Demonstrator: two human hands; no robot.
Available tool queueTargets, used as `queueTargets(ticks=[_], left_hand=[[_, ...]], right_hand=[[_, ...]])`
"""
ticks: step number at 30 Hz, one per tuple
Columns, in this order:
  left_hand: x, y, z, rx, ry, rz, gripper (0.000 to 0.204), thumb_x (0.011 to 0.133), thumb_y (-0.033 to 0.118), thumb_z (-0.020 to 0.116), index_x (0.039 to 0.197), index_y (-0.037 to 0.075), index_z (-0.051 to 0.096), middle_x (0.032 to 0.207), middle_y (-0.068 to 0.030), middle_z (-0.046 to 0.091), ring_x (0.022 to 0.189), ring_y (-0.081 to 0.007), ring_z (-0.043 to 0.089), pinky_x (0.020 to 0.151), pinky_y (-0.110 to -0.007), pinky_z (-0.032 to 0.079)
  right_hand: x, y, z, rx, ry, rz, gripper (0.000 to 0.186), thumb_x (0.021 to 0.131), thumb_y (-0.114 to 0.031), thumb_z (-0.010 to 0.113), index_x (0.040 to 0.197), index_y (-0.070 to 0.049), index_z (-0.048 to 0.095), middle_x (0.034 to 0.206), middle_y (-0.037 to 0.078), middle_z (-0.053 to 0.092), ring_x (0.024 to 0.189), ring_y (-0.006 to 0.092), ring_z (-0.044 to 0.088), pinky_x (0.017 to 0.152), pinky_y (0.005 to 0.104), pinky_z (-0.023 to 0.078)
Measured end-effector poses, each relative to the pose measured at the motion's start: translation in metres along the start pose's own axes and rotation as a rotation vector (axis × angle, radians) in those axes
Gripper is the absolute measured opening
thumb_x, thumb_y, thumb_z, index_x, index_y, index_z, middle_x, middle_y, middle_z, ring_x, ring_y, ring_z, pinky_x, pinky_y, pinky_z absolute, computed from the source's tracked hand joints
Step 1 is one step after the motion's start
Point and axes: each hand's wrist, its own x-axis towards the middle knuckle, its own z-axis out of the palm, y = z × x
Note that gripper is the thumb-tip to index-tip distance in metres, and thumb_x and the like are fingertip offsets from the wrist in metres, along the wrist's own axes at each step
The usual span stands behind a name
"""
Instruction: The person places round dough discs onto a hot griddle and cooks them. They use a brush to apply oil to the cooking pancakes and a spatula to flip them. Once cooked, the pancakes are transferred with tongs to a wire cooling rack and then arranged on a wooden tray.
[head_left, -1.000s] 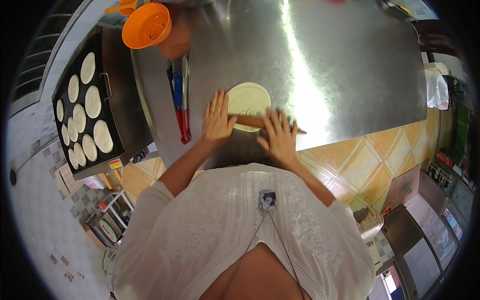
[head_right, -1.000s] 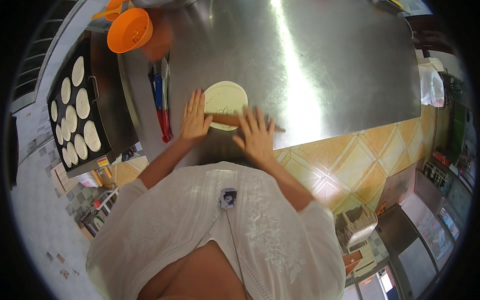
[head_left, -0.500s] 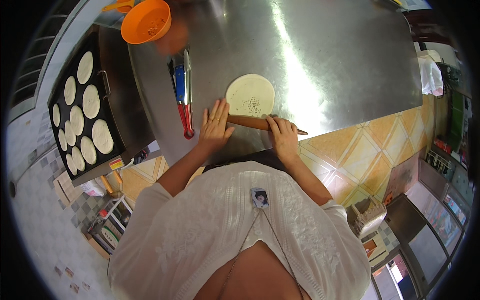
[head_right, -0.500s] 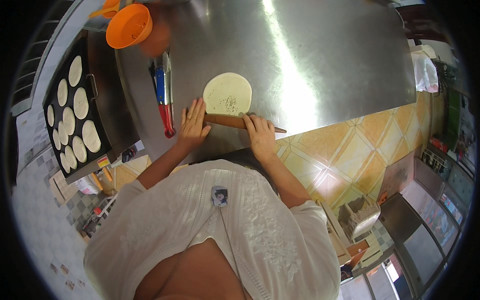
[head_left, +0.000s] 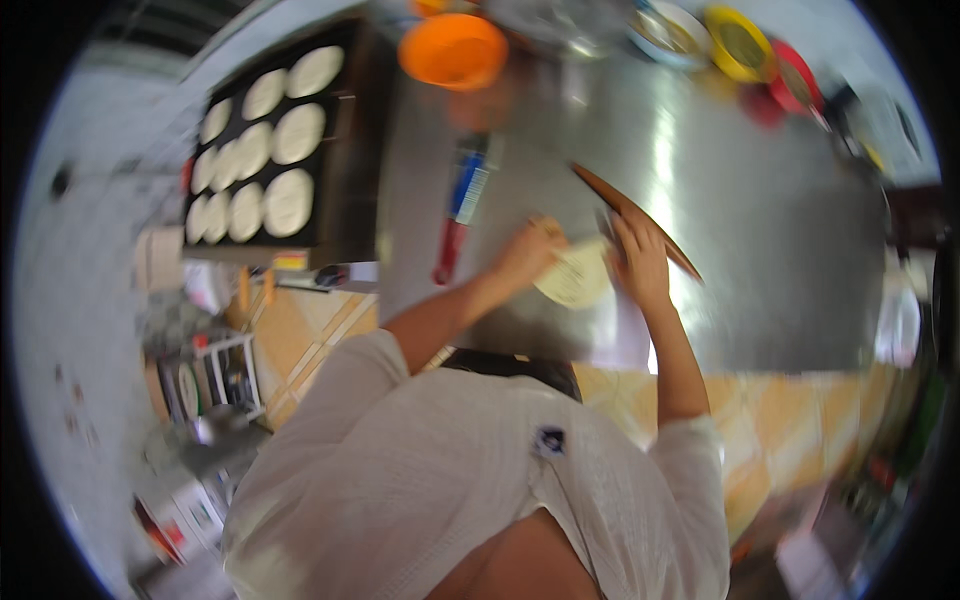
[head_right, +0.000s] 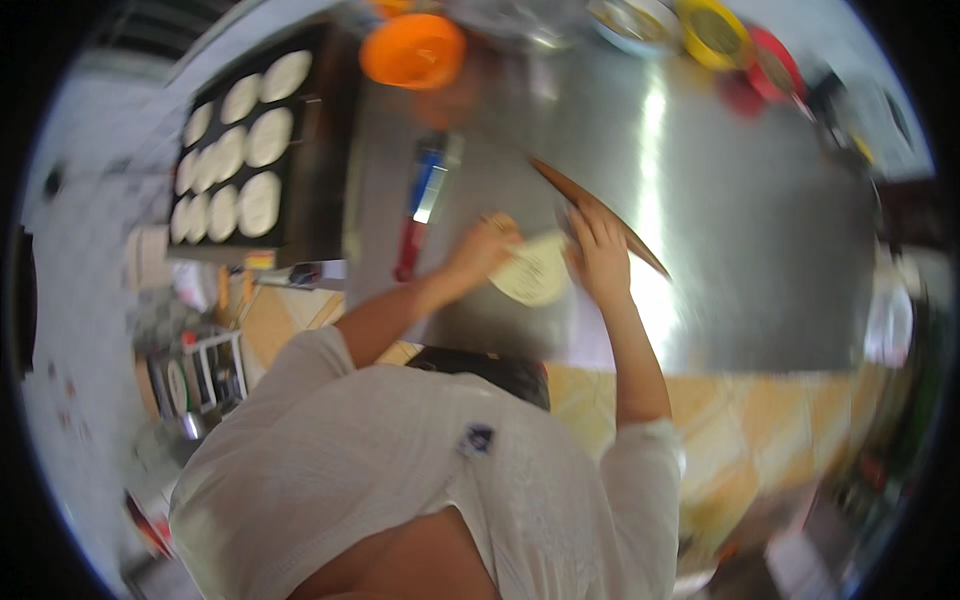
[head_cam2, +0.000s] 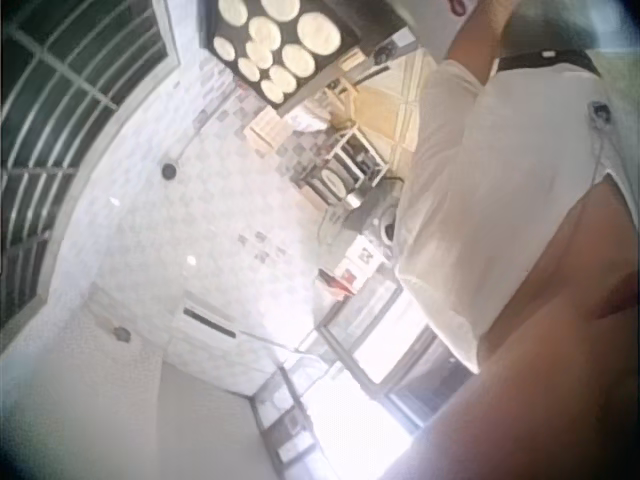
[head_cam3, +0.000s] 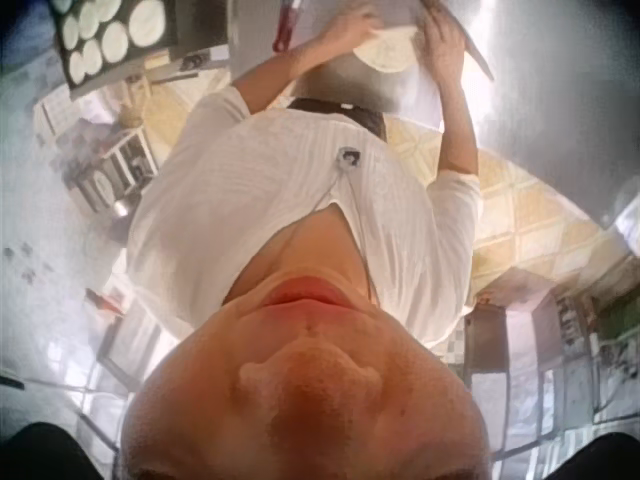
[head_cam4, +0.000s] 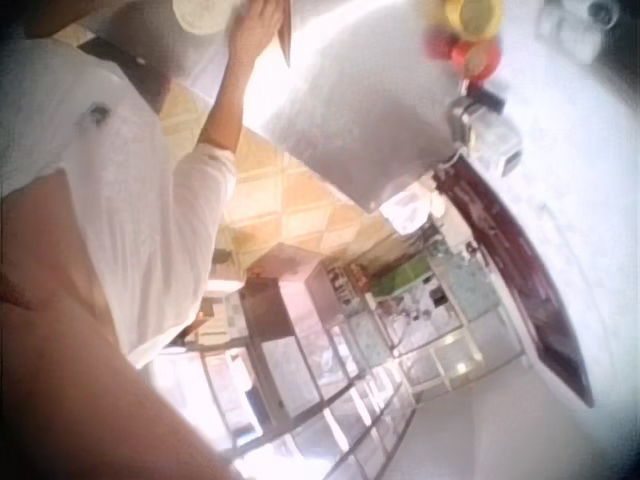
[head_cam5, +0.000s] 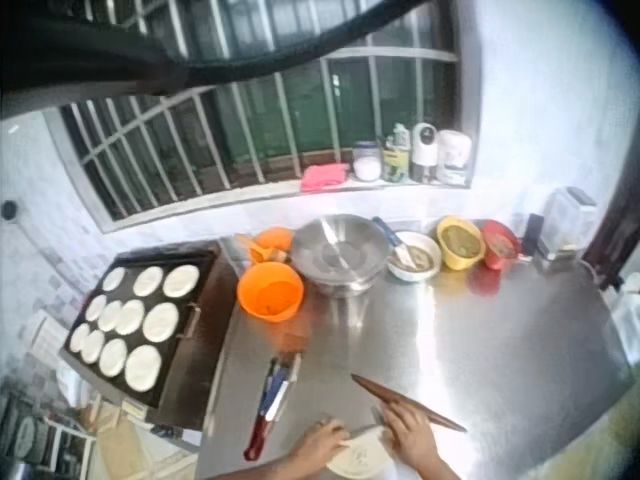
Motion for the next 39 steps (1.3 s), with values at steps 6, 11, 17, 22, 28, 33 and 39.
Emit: queueTargets(ticks=[6, 11, 17, 22, 28, 33, 39], left_hand=[[-0.006, 0.016, -0.054, -0.434, -0.162, -0.351, 0.018, 0.079, 0.017, 0.066, 0.093, 0.005, 0.061, 0.083, -0.0121, 0.067, 0.07, -0.0274, 0.065, 0.062, -0.037, 0.051], [-0.022, 0.015, -0.167, -1.022, -0.176, -0.71, 0.028, 0.083, 0.017, 0.065, 0.103, -0.001, 0.058, 0.085, -0.01, 0.065, 0.065, -0.0146, 0.062, 0.057, -0.027, 0.051], [-0.069, -0.098, -0.318, -0.664, -0.154, -0.432, 0.03, 0.083, 0.022, 0.065, 0.101, -0.001, 0.06, 0.088, -0.0146, 0.068, 0.067, -0.0168, 0.065, 0.061, -0.031, 0.053], [-0.124, -0.308, -0.475, 0.007, 0.307, -0.365, 0.028, 0.086, 0.023, 0.061, 0.107, 0.005, 0.061, 0.102, -0.0181, 0.064, 0.079, -0.0271, 0.066, 0.07, -0.035, 0.052], [-0.129, -0.565, -0.565, 0.734, 0.424, -0.497, 0.06, 0.092, 0.046, 0.045, 0.138, 0.008, 0.038, 0.142, -0.0154, 0.038, 0.133, -0.0313, 0.033, 0.105, -0.048, 0.03], [-0.106, -0.633, -0.579, 0.56, 0.107, -0.635, 0.078, 0.089, 0.062, 0.036, 0.146, 0.011, 0.021, 0.153, -0.0138, 0.015, 0.141, -0.031, 0.013, 0.11, -0.053, 0.016], [-0.086, -0.586, -0.537, 0.547, 0.037, -0.285, 0.083, 0.088, 0.063, 0.038, 0.144, 0.003, 0.024, 0.15, -0.0195, 0.02, 0.139, -0.0339, 0.017, 0.11, -0.052, 0.016]], right_hand=[[0.031, -0.048, -0.017, 0.349, -0.541, 0.334, 0.019, 0.078, -0.007, 0.063, 0.096, -0.004, 0.066, 0.087, 0.009, 0.065, 0.079, 0.0259, 0.062, 0.072, 0.0349, 0.051], [0.057, -0.103, -0.024, 1.541, -0.571, 0.584, 0.046, 0.086, -0.025, 0.063, 0.123, -0.002, 0.05, 0.12, 0.008, 0.056, 0.11, 0.0228, 0.053, 0.09, 0.0386, 0.046], [0.126, -0.228, 0.055, 1.924, -0.514, 0.894, 0.063, 0.091, -0.049, 0.048, 0.138, -0.008, 0.036, 0.138, 0.013, 0.042, 0.125, 0.0309, 0.043, 0.102, 0.05, 0.038], [0.223, -0.356, 0.126, 2.074, -0.561, 0.744, 0.062, 0.093, -0.049, 0.043, 0.138, -0.007, 0.036, 0.138, 0.014, 0.042, 0.125, 0.0335, 0.043, 0.101, 0.051, 0.038], [0.323, -0.474, 0.175, 1.767, -0.469, 0.787, 0.06, 0.094, -0.049, 0.042, 0.137, -0.007, 0.037, 0.137, 0.011, 0.045, 0.125, 0.0289, 0.044, 0.103, 0.0472, 0.037], [0.407, -0.523, 0.209, 1.623, -0.413, 0.763, 0.056, 0.095, -0.044, 0.044, 0.135, -0.006, 0.039, 0.134, 0.009, 0.047, 0.123, 0.0243, 0.046, 0.103, 0.0416, 0.037], [0.546, -0.579, 0.268, 1.113, -0.217, 0.214, 0.049, 0.092, -0.033, 0.056, 0.13, -0.002, 0.049, 0.12, 0.008, 0.058, 0.108, 0.0147, 0.055, 0.092, 0.0295, 0.043]])
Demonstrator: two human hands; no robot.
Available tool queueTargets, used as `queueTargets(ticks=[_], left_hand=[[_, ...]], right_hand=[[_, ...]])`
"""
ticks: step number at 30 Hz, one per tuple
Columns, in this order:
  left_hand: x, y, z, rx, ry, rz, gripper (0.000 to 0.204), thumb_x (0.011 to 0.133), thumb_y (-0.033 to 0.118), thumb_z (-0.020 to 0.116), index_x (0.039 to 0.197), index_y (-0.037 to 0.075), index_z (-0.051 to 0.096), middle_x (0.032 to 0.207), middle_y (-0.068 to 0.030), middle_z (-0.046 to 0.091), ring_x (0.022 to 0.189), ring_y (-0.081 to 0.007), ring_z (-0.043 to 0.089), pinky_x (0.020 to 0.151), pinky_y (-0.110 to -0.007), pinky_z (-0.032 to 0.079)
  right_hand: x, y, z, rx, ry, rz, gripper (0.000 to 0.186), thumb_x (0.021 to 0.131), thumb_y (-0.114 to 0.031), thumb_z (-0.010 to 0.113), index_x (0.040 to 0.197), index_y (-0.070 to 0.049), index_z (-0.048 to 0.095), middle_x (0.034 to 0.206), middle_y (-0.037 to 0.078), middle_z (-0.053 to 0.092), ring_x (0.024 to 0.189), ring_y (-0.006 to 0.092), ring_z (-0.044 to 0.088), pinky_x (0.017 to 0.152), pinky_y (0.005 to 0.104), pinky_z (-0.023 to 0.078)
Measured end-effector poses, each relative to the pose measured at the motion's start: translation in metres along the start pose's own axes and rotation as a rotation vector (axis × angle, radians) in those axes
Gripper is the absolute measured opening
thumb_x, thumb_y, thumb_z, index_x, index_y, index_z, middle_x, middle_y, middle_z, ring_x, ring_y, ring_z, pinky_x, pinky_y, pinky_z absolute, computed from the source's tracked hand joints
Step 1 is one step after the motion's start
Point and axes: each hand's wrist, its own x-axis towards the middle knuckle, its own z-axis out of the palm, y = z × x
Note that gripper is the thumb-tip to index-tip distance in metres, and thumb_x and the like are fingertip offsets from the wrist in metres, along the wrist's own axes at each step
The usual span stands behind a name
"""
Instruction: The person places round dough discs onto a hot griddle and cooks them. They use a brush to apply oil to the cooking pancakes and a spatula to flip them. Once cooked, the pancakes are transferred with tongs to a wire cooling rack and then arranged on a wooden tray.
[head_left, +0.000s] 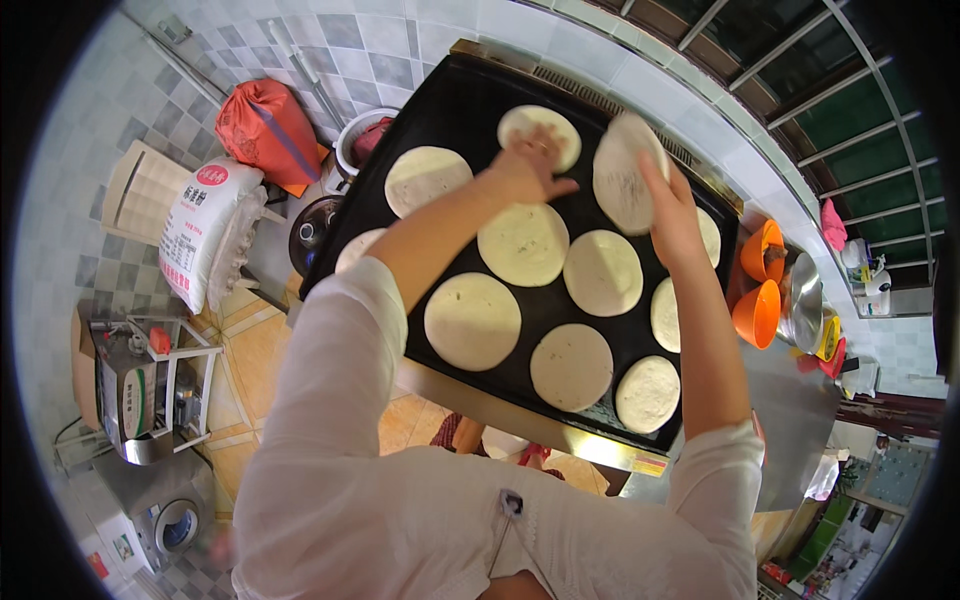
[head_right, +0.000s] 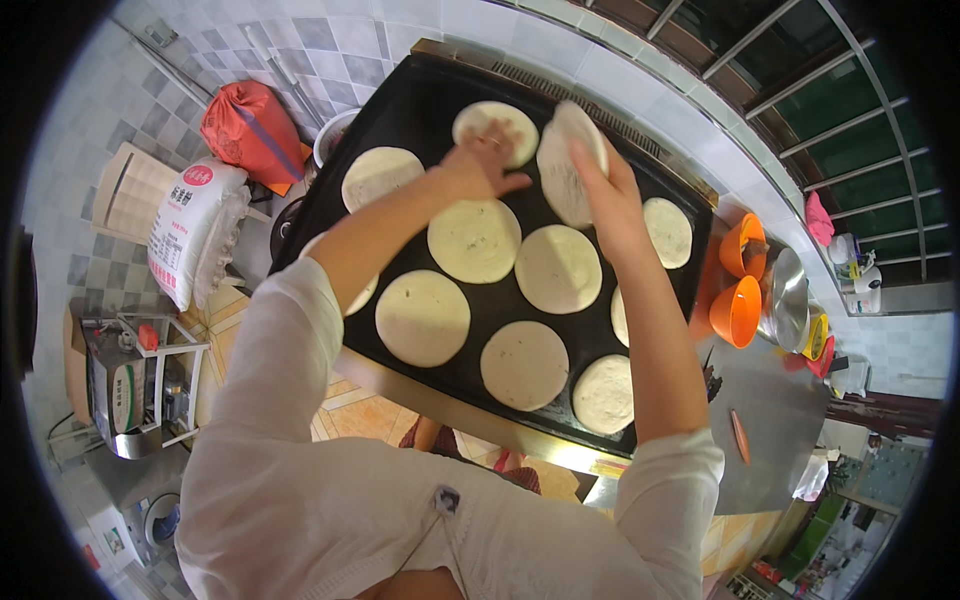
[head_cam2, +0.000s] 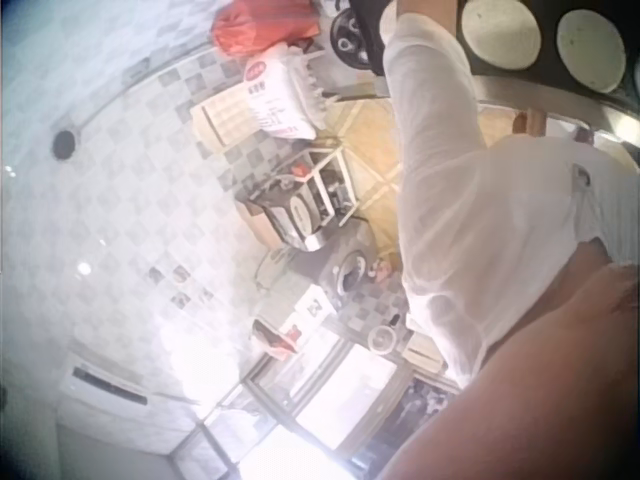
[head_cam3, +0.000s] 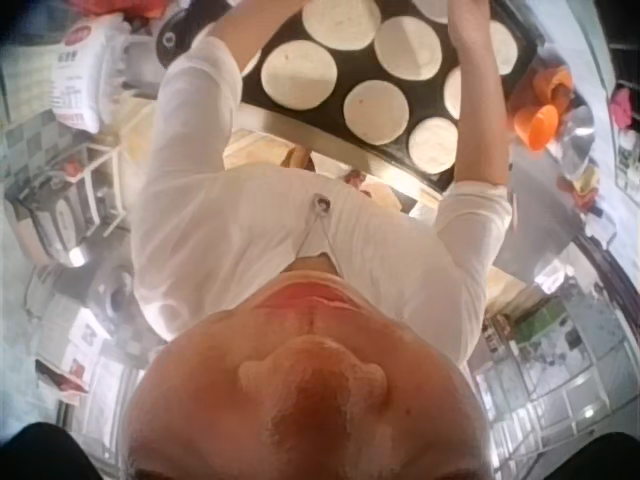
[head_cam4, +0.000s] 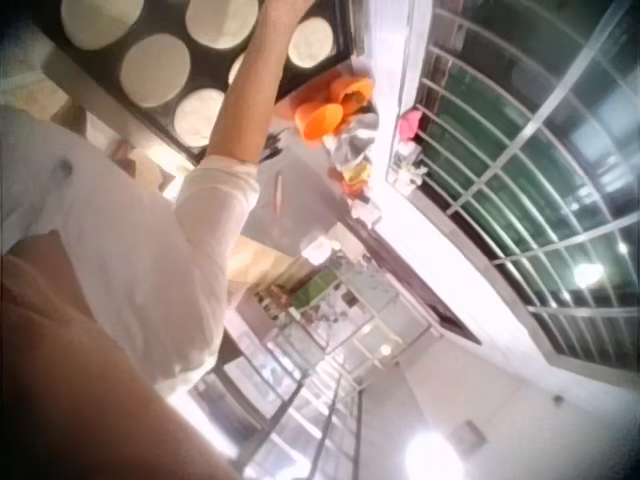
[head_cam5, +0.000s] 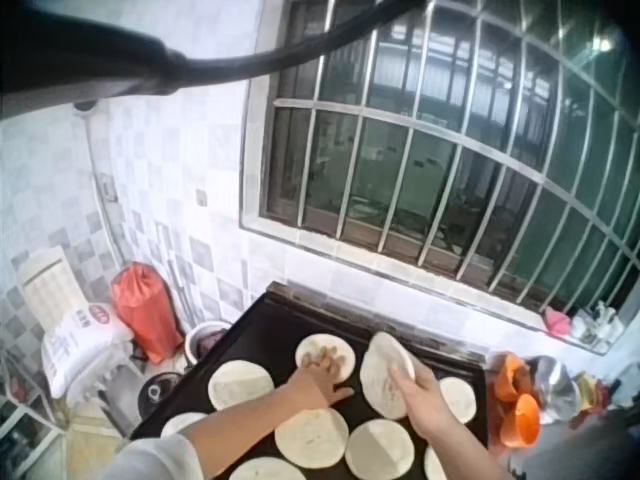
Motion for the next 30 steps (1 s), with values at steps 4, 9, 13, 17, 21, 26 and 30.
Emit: queueTargets(ticks=[4, 9, 13, 17, 21, 26, 30], left_hand=[[-0.008, 0.035, -0.013, -0.082, -0.106, 0.121, 0.074, 0.092, 0.056, 0.035, 0.144, 0.005, 0.026, 0.149, -0.0156, 0.025, 0.139, -0.0305, 0.018, 0.112, -0.046, 0.013], [-0.067, 0.012, -0.052, -0.144, -0.083, 0.327, 0.046, 0.089, 0.037, 0.048, 0.122, 0.004, 0.054, 0.133, -0.0133, 0.049, 0.127, -0.0268, 0.04, 0.107, -0.045, 0.025], [-0.082, -0.085, -0.082, -0.087, 0.162, 0.172, 0.018, 0.08, 0.009, 0.054, 0.094, 0.006, 0.065, 0.094, -0.0094, 0.065, 0.086, -0.0264, 0.063, 0.074, -0.037, 0.05], [-0.029, -0.157, -0.071, -0.171, 0.351, 0.059, 0.024, 0.083, 0.011, 0.056, 0.105, 0.007, 0.063, 0.11, -0.0105, 0.062, 0.096, -0.0302, 0.061, 0.08, -0.04, 0.05], [-0.007, -0.169, -0.047, 0.043, 0.052, -0.013, 0.037, 0.084, 0.023, 0.06, 0.12, 0.011, 0.056, 0.128, -0.004, 0.053, 0.121, -0.0236, 0.047, 0.097, -0.052, 0.037], [-0.003, -0.167, -0.049, 0.086, -0.021, -0.035, 0.044, 0.086, 0.029, 0.059, 0.127, 0.015, 0.052, 0.137, 0.0006, 0.047, 0.133, -0.0202, 0.035, 0.101, -0.063, 0.026], [0.002, -0.167, -0.051, 0.159, -0.07, -0.018, 0.046, 0.088, 0.028, 0.057, 0.131, 0.017, 0.047, 0.141, 0.0012, 0.042, 0.135, -0.0198, 0.031, 0.102, -0.064, 0.025]], right_hand=[[0.093, 0.016, 0.073, -0.682, 0.013, -0.504, 0.054, 0.083, -0.041, 0.064, 0.125, -0.008, 0.055, 0.119, 0.018, 0.059, 0.106, 0.0303, 0.059, 0.09, 0.0349, 0.046], [0.153, 0.122, 0.122, -1.452, -0.295, -0.424, 0.062, 0.084, -0.054, 0.053, 0.138, -0.025, 0.04, 0.149, 0.011, 0.026, 0.136, 0.0315, 0.026, 0.108, 0.0529, 0.026], [0.174, 0.104, 0.072, -1.042, -0.002, -0.556, 0.046, 0.088, -0.033, 0.053, 0.13, -0.012, 0.049, 0.139, 0.012, 0.042, 0.128, 0.0295, 0.04, 0.105, 0.0455, 0.033], [0.156, 0.11, 0.07, -1.227, -0.179, -0.813, 0.039, 0.088, -0.029, 0.055, 0.123, -0.01, 0.053, 0.13, 0.01, 0.05, 0.123, 0.0268, 0.045, 0.103, 0.044, 0.036], [0.129, 0.117, 0.086, -1.237, -0.379, -0.457, 0.042, 0.089, -0.033, 0.055, 0.125, -0.011, 0.051, 0.136, 0.008, 0.044, 0.128, 0.024, 0.04, 0.106, 0.0494, 0.031], [0.133, 0.122, 0.069, -1.218, -0.225, -0.522, 0.042, 0.091, -0.036, 0.052, 0.126, -0.013, 0.05, 0.138, 0.007, 0.043, 0.131, 0.0236, 0.037, 0.107, 0.0508, 0.028], [0.131, 0.118, 0.071, -1.353, -0.268, -0.484, 0.043, 0.091, -0.034, 0.051, 0.128, -0.012, 0.049, 0.138, 0.006, 0.044, 0.132, 0.0232, 0.035, 0.107, 0.0505, 0.028]])
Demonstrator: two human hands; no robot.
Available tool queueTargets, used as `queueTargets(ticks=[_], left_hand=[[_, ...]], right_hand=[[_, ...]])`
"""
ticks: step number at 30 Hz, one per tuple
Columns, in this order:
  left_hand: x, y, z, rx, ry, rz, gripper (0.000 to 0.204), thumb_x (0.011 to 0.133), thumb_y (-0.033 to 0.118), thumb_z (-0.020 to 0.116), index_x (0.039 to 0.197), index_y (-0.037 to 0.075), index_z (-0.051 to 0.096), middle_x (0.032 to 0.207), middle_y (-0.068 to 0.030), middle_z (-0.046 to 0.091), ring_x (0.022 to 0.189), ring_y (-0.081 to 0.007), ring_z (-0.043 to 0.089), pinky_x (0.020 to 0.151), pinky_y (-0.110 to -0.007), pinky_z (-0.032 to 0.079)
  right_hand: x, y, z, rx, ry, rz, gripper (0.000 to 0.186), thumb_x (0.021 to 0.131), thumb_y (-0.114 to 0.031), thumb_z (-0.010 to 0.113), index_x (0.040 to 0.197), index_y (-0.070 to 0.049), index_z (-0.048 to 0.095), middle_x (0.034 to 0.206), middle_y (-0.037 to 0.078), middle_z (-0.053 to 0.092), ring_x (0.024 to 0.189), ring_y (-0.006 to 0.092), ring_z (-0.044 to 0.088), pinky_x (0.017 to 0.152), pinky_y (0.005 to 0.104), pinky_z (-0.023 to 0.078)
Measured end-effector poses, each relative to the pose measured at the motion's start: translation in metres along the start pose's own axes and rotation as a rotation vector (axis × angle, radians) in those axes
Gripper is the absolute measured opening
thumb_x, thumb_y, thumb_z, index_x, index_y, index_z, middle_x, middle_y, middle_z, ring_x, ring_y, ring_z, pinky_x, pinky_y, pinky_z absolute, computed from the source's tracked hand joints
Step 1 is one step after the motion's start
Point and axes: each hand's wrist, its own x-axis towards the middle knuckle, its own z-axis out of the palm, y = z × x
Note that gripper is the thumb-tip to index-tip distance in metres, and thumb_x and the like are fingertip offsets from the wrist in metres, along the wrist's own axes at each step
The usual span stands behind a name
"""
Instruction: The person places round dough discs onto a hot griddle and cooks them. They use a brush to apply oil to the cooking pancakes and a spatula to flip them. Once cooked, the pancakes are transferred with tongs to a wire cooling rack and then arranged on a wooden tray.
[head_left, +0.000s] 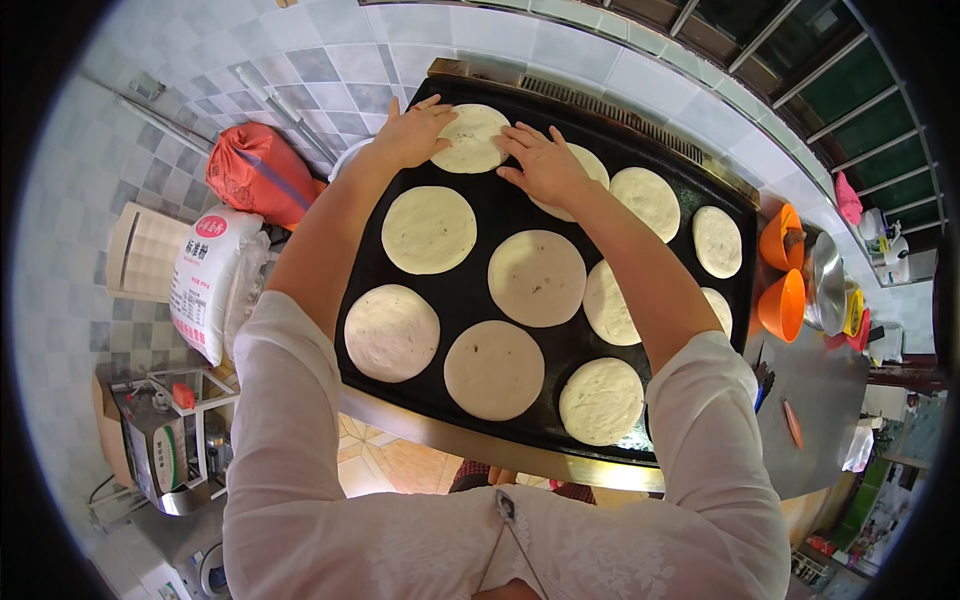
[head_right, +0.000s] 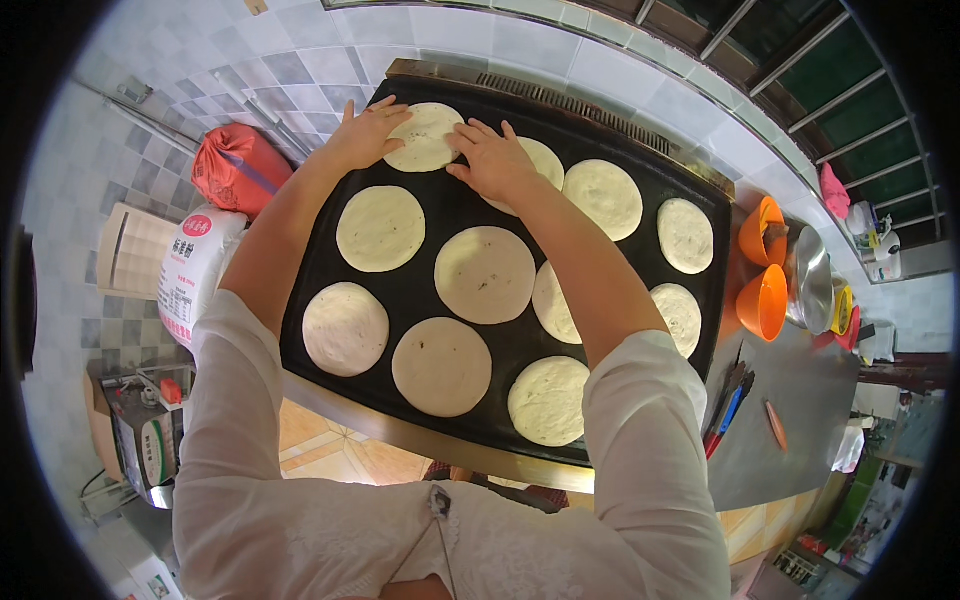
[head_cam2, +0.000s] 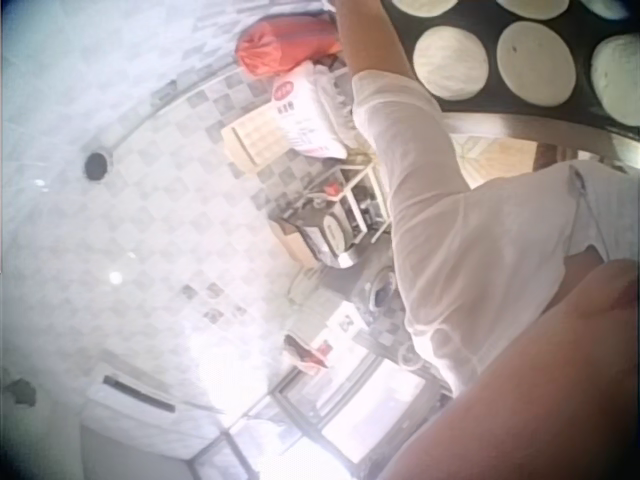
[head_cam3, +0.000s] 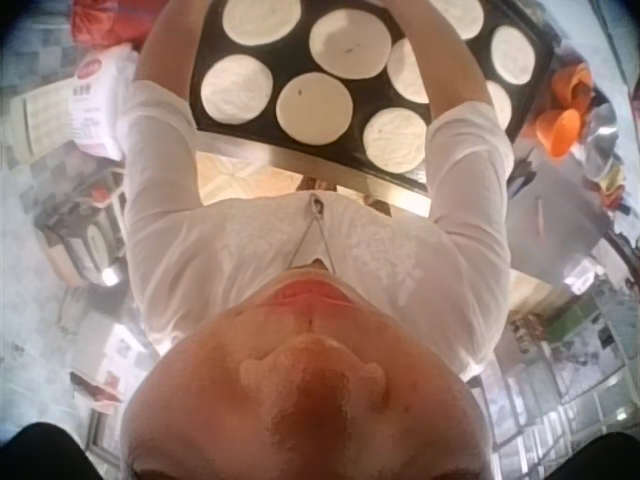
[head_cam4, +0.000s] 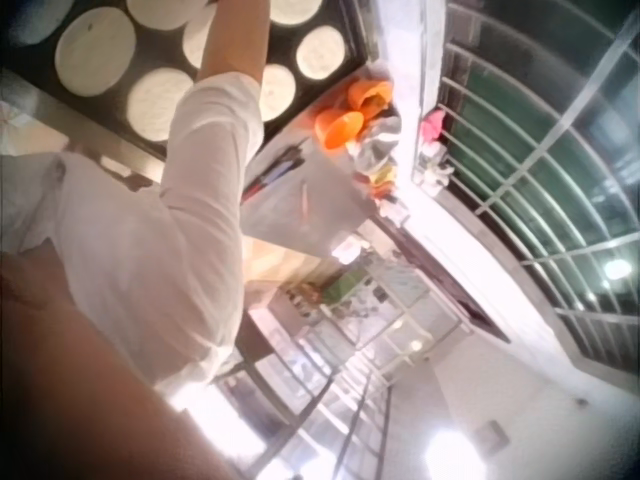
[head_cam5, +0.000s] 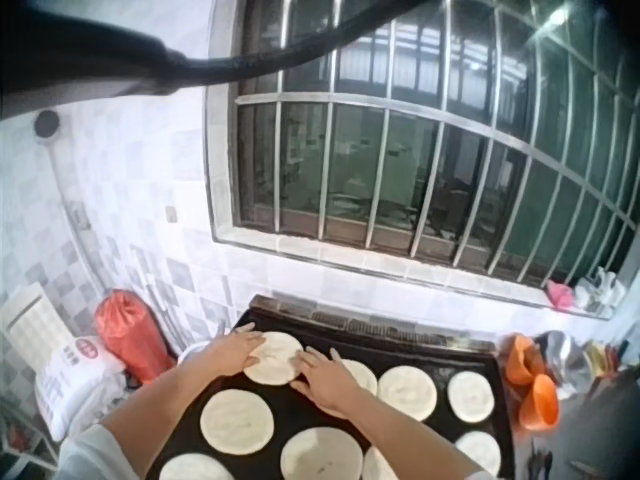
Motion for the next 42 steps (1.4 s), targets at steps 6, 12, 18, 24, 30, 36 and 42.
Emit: queueTargets(ticks=[6, 12, 18, 24, 30, 36, 42], left_hand=[[0.015, -0.009, -0.009, 0.089, 0.07, 0.044, 0.044, 0.089, 0.016, 0.051, 0.133, 0.019, 0.046, 0.143, 0.0025, 0.04, 0.136, -0.0184, 0.029, 0.102, -0.066, 0.023], [0.004, -0.002, -0.013, 0.103, -0.059, -0.016, 0.044, 0.087, 0.011, 0.052, 0.13, 0.017, 0.048, 0.143, 0.0004, 0.04, 0.136, -0.0193, 0.03, 0.101, -0.066, 0.024], [-0.062, -0.032, -0.052, -0.248, 0.308, -0.012, 0.025, 0.081, 0.007, 0.058, 0.105, 0.002, 0.062, 0.104, -0.0137, 0.065, 0.096, -0.0291, 0.061, 0.084, -0.034, 0.047], [-0.109, -0.007, -0.044, -0.484, 0.119, 0.059, 0.013, 0.074, 0.005, 0.063, 0.087, 0.003, 0.061, 0.086, -0.0121, 0.064, 0.081, -0.0284, 0.063, 0.07, -0.038, 0.049], [-0.115, 0.003, -0.022, -0.367, -0.032, 0.214, 0.022, 0.068, 0.001, 0.066, 0.089, 0.004, 0.06, 0.092, -0.0124, 0.06, 0.092, -0.0304, 0.06, 0.079, -0.038, 0.047], [-0.122, -0.003, -0.03, -0.434, -0.011, 0.181, 0.024, 0.066, 0.003, 0.069, 0.088, 0.001, 0.059, 0.09, -0.0142, 0.059, 0.085, -0.031, 0.06, 0.073, -0.038, 0.049], [-0.133, -0.002, -0.031, -0.356, -0.069, 0.122, 0.022, 0.068, 0.005, 0.069, 0.087, 0.002, 0.058, 0.086, -0.0122, 0.062, 0.085, -0.0309, 0.061, 0.076, -0.038, 0.048]], right_hand=[[0.012, 0.022, -0.01, 0.098, 0.113, 0.107, 0.041, 0.093, -0.031, 0.049, 0.13, -0.013, 0.048, 0.14, 0.004, 0.042, 0.134, 0.0224, 0.032, 0.107, 0.051, 0.027], [0.004, 0.002, -0.008, 0.111, -0.138, 0.071, 0.041, 0.092, -0.03, 0.049, 0.129, -0.012, 0.049, 0.14, 0.004, 0.042, 0.135, 0.023, 0.031, 0.107, 0.0507, 0.026], [-0.043, 0.036, -0.04, 0.351, 0.198, 0.077, 0.034, 0.086, -0.017, 0.057, 0.119, -0.007, 0.057, 0.128, 0.011, 0.054, 0.128, 0.0277, 0.041, 0.105, 0.0419, 0.034], [-0.08, -0.051, -0.034, 0.259, 0.127, -0.161, 0.036, 0.083, -0.014, 0.061, 0.117, -0.003, 0.056, 0.129, 0.012, 0.052, 0.124, 0.0278, 0.044, 0.104, 0.04, 0.036], [-0.077, -0.095, -0.008, 0.271, 0.009, -0.176, 0.034, 0.084, -0.018, 0.061, 0.114, -0.004, 0.057, 0.126, 0.009, 0.053, 0.123, 0.0246, 0.045, 0.1, 0.04, 0.038], [-0.077, -0.101, -0.027, 0.165, 0.014, -0.214, 0.04, 0.087, -0.024, 0.058, 0.124, -0.01, 0.051, 0.136, 0.006, 0.045, 0.13, 0.0225, 0.037, 0.105, 0.0451, 0.032], [-0.077, -0.096, -0.021, 0.253, -0.15, -0.154, 0.044, 0.089, -0.03, 0.055, 0.128, -0.012, 0.049, 0.138, 0.006, 0.043, 0.131, 0.0215, 0.036, 0.107, 0.048, 0.029]])
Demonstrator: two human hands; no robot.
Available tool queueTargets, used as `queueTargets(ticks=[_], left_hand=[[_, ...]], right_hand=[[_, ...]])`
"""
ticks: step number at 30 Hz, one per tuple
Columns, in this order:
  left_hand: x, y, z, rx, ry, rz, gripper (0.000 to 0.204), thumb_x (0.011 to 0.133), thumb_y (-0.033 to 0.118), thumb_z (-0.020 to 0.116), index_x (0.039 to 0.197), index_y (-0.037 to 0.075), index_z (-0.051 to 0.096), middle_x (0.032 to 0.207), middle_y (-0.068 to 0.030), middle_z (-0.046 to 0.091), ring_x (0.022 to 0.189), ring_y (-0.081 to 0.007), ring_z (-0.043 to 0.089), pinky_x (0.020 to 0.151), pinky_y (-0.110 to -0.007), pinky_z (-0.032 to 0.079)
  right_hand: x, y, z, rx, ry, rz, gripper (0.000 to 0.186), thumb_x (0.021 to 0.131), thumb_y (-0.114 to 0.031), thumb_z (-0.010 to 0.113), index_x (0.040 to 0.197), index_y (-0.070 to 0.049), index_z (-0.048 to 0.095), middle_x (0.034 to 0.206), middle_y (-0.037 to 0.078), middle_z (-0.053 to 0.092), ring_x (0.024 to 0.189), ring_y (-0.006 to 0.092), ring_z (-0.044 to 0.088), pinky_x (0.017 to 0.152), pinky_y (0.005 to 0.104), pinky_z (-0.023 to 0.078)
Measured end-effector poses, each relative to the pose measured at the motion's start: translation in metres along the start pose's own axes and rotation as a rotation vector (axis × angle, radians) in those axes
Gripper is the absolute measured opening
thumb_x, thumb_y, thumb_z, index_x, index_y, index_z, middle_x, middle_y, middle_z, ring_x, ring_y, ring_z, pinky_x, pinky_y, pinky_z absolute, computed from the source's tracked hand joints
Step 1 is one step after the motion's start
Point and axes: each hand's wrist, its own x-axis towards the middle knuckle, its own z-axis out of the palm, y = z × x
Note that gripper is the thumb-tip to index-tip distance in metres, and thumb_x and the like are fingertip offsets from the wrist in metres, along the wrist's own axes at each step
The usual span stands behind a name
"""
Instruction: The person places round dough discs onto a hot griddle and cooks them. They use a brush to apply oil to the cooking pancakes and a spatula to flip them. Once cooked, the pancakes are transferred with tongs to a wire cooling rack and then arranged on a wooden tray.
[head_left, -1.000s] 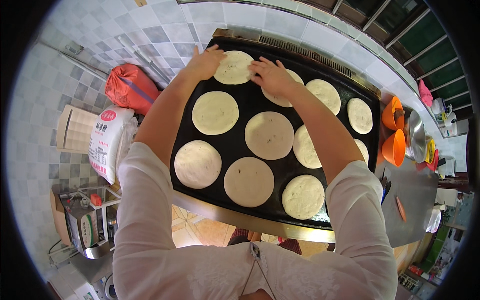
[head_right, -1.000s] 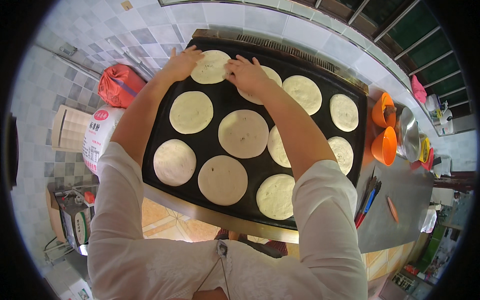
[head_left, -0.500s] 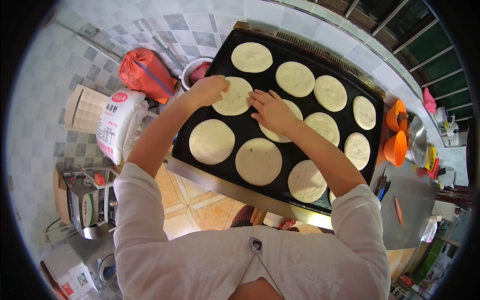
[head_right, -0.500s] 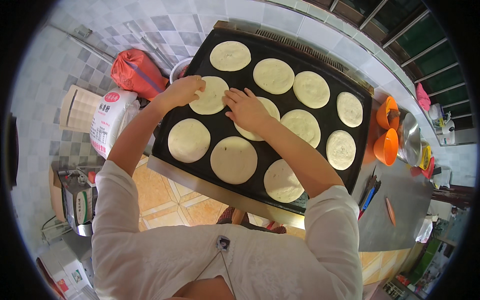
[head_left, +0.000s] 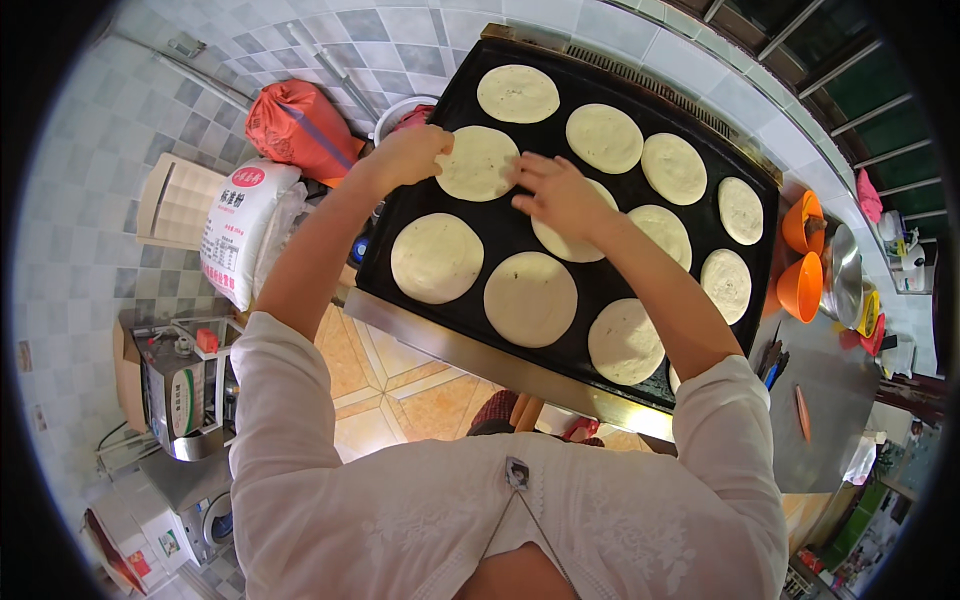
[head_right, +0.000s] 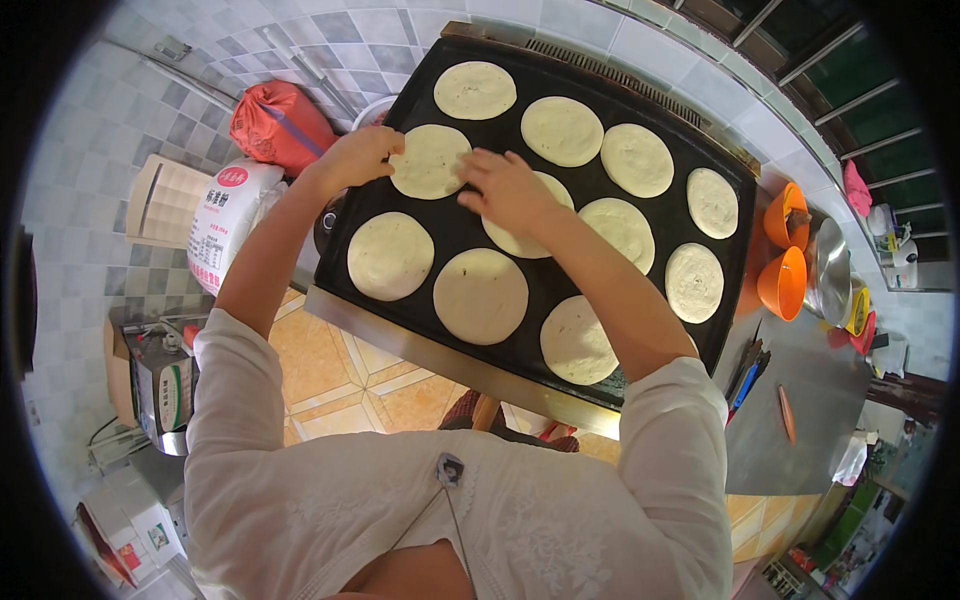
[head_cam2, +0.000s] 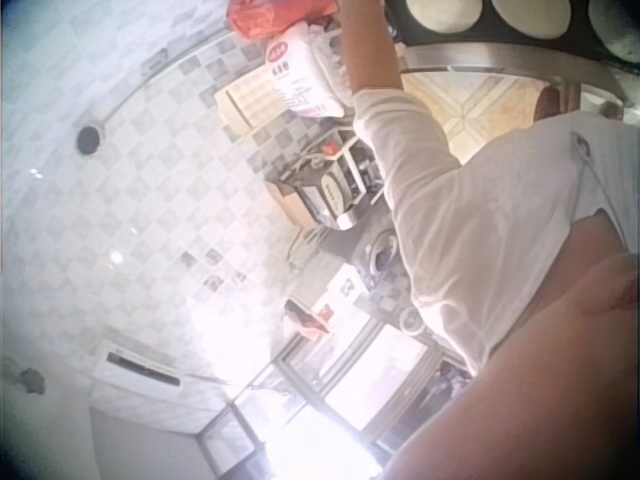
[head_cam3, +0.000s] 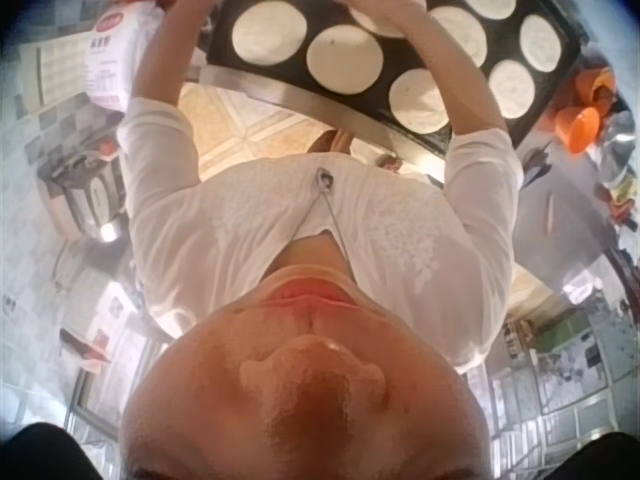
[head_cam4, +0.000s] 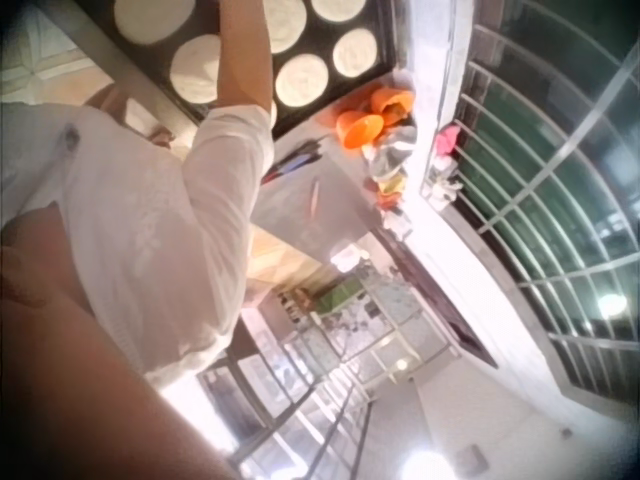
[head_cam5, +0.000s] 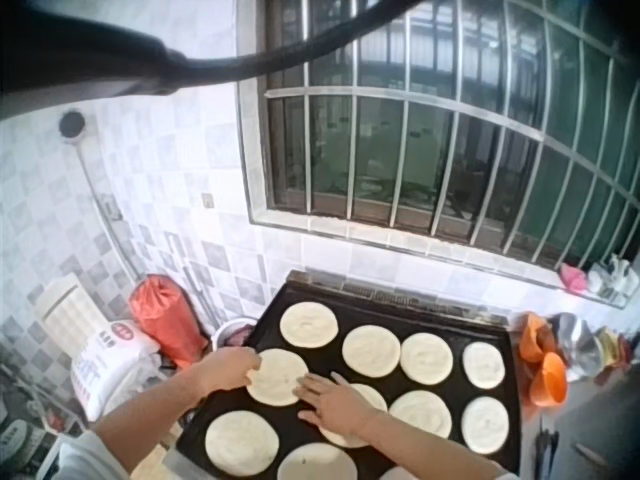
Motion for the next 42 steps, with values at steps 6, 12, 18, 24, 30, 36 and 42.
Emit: queueTargets(ticks=[6, 12, 18, 24, 30, 36, 42], left_hand=[[0.017, -0.006, 0.007, -0.121, -0.047, -0.057, 0.016, 0.069, 0.008, 0.068, 0.081, 0.003, 0.06, 0.079, -0.0122, 0.064, 0.079, -0.0279, 0.063, 0.071, -0.037, 0.048], [0.012, -0.01, 0.0, -0.189, -0.054, -0.052, 0.015, 0.076, 0.011, 0.066, 0.085, 0.0, 0.061, 0.076, -0.012, 0.065, 0.073, -0.0206, 0.064, 0.067, -0.032, 0.048], [0.014, -0.002, 0.003, -0.124, -0.114, -0.117, 0.011, 0.076, 0.013, 0.062, 0.08, 0.003, 0.063, 0.077, -0.0121, 0.065, 0.075, -0.0259, 0.063, 0.069, -0.036, 0.048], [0.003, 0.046, -0.008, -0.019, 0.089, 0.002, 0.017, 0.08, 0.017, 0.062, 0.092, 0.005, 0.064, 0.091, -0.0142, 0.065, 0.085, -0.0323, 0.062, 0.076, -0.041, 0.049], [0.014, 0.146, 0.059, -0.022, 0.175, 0.221, 0.066, 0.081, 0.033, 0.067, 0.135, 0.008, 0.04, 0.143, -0.0107, 0.036, 0.131, -0.0284, 0.035, 0.106, -0.045, 0.031], [0.047, 0.148, 0.061, 0.129, -0.165, 0.198, 0.079, 0.081, 0.044, 0.064, 0.144, 0.016, 0.026, 0.152, -0.0054, 0.019, 0.141, -0.0233, 0.017, 0.108, -0.06, 0.017], [0.081, 0.142, 0.052, 0.086, -0.02, 0.13, 0.066, 0.089, 0.04, 0.054, 0.144, 0.015, 0.027, 0.152, -0.0061, 0.019, 0.141, -0.026, 0.017, 0.108, -0.06, 0.017]], right_hand=[[0.025, 0.013, 0.0, -0.12, 0.032, 0.029, 0.041, 0.092, -0.023, 0.05, 0.132, -0.011, 0.045, 0.141, 0.004, 0.04, 0.133, 0.0216, 0.033, 0.108, 0.049, 0.027], [0.023, 0.031, -0.009, -0.039, 0.051, 0.122, 0.04, 0.095, -0.025, 0.044, 0.133, -0.015, 0.044, 0.143, 0.001, 0.038, 0.136, 0.0205, 0.028, 0.109, 0.0501, 0.026], [0.017, 0.009, 0.004, -0.138, -0.078, 0.052, 0.043, 0.091, -0.021, 0.052, 0.133, -0.012, 0.045, 0.141, 0.005, 0.041, 0.135, 0.0235, 0.031, 0.11, 0.0465, 0.026], [-0.04, 0.043, -0.061, 0.135, 0.198, 0.089, 0.038, 0.087, -0.006, 0.054, 0.124, -0.005, 0.053, 0.133, 0.013, 0.049, 0.126, 0.0293, 0.043, 0.104, 0.0379, 0.037], [-0.179, 0.021, -0.064, -0.102, 0.16, 0.304, 0.047, 0.081, -0.011, 0.06, 0.127, -0.006, 0.048, 0.136, 0.012, 0.045, 0.127, 0.0302, 0.041, 0.103, 0.0442, 0.037], [-0.222, 0.008, -0.038, -0.212, 0.191, 0.425, 0.047, 0.081, -0.02, 0.063, 0.125, -0.008, 0.049, 0.134, 0.013, 0.046, 0.123, 0.0293, 0.043, 0.099, 0.0457, 0.037], [-0.193, 0.055, -0.052, -0.268, 0.401, 0.501, 0.047, 0.086, -0.025, 0.059, 0.129, -0.01, 0.047, 0.138, 0.01, 0.043, 0.129, 0.0278, 0.038, 0.103, 0.0496, 0.032]])
